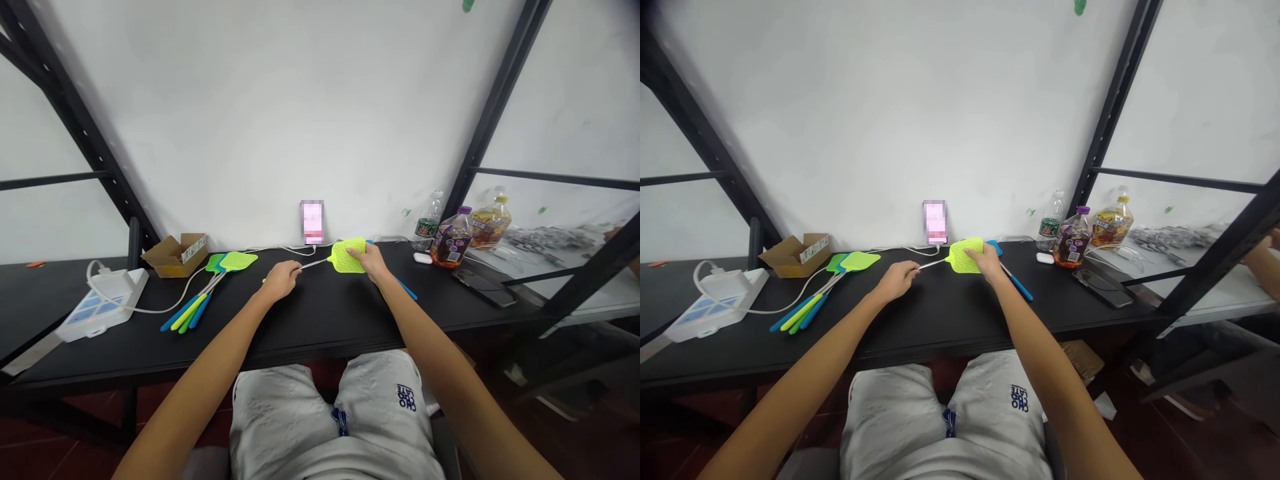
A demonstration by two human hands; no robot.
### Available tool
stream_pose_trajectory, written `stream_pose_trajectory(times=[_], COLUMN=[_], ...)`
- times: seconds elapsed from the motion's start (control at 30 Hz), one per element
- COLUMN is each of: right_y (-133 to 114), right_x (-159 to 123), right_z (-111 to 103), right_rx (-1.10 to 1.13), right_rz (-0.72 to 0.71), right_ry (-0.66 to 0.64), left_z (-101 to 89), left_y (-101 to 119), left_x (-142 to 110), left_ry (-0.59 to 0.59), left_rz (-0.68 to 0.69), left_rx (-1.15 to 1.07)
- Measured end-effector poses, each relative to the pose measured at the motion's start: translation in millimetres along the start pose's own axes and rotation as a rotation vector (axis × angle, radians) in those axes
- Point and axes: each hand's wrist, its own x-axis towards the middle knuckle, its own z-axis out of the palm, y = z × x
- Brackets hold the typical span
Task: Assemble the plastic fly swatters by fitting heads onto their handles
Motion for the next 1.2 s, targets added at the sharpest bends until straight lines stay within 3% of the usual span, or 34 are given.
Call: stream_pose_trajectory(times=[0.2, 0.37, 0.43, 0.53, 0.57, 0.63, 0.73, 0.77, 0.83, 0.93, 1.03, 1.1, 1.2], right_y=[-5, -8, -9, -11, -11, -11, -7, -5, -2, -3, -8, -12, -15], right_x=[-5, -7, -4, -3, -4, -9, -20, -23, -25, -20, -10, -5, 0], right_z=[0, 2, 0, 0, 2, 10, 28, 34, 41, 34, 9, -12, -38], right_rx=[-0.034, -0.139, -0.185, -0.131, -0.101, -0.082, -0.117, -0.134, -0.151, -0.096, -0.044, -0.172, -0.563], right_rz=[0.052, -0.002, -0.069, -0.136, -0.131, -0.096, -0.058, -0.073, -0.077, -0.045, -0.031, -0.012, 0.030], right_ry=[-0.058, -0.048, 0.084, 0.379, 0.405, 0.240, -0.310, -0.407, -0.449, -0.293, -0.051, 0.086, 0.208], left_z=[-0.1, 0.0, -0.6, -1.7, -1.8, -0.9, 3.5, 5.6, 9.1, 9.3, 0.8, -8.4, -24.8], left_y=[8, 18, 22, 28, 32, 41, 59, 65, 73, 70, 48, 26, -9], left_x=[-2, -4, -3, -1, -1, 0, -3, -4, -7, -10, -9, -7, -7], left_ry=[-0.049, -0.060, -0.029, 0.055, 0.078, 0.092, -0.004, -0.052, -0.131, -0.142, -0.024, 0.103, 0.225], left_rz=[0.065, 0.049, 0.027, -0.055, -0.085, -0.124, -0.089, -0.062, -0.008, 0.026, 0.020, -0.017, -0.176], left_rx=[-0.029, -0.072, -0.101, -0.209, -0.270, -0.401, -0.558, -0.594, -0.630, -0.547, -0.300, -0.119, 0.092])
